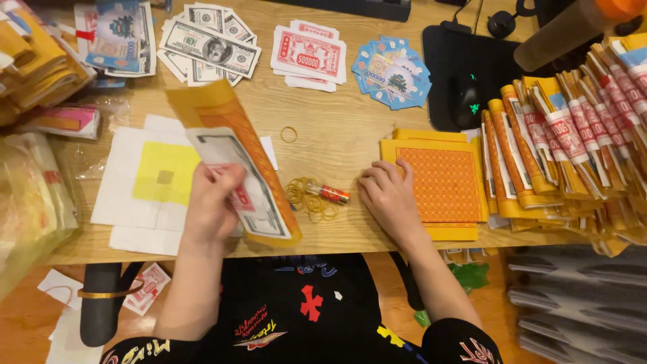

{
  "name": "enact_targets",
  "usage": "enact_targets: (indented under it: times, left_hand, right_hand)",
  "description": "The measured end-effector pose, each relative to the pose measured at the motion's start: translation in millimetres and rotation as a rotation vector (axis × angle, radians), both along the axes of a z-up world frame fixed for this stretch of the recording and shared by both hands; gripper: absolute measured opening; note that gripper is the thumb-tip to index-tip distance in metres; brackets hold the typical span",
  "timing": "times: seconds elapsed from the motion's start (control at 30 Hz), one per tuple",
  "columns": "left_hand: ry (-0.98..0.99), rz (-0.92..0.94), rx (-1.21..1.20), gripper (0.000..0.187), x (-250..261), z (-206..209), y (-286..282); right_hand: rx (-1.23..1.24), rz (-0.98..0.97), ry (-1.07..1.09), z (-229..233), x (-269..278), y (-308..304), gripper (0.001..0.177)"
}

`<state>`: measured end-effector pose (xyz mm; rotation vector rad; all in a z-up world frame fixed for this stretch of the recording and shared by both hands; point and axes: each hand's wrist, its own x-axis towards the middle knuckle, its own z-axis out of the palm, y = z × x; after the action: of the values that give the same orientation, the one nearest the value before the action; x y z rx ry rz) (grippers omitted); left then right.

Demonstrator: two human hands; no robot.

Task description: Sorting, folding, and bundling ritual paper money on a desk

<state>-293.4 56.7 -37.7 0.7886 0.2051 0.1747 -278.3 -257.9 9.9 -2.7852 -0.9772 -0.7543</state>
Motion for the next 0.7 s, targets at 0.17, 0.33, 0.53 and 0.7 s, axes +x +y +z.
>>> enact_targets:
  times: [0.17, 0.33, 0.53, 0.7]
  left_hand:
    - [-0.179, -0.447, 0.268, 0.010, -18.9, 78.6, -48.4]
    - [-0.203, -0.543, 0.269, 0.015, -23.7, 73.1, -72.5]
    - [-0.163, -0.545, 0.244, 0.015, -26.8, 69.8, -69.3]
    - [-0.185, -0.587, 0.253, 0.013, -29.2, 63.3, -71.7]
  right_hand:
    - [0.567, 0.103, 0.357, 39.0, -7.2, 12.7, 0.012]
    - [0.872, 0.219, 0.632, 75.6, -23.5, 39.9, 0.009]
    - [1.197, 0.261, 1.174, 36.1, -29.7, 27.3, 0.009]
    - [1.472, 0.622, 1.544, -22.0, -27.4, 7.6, 0.030]
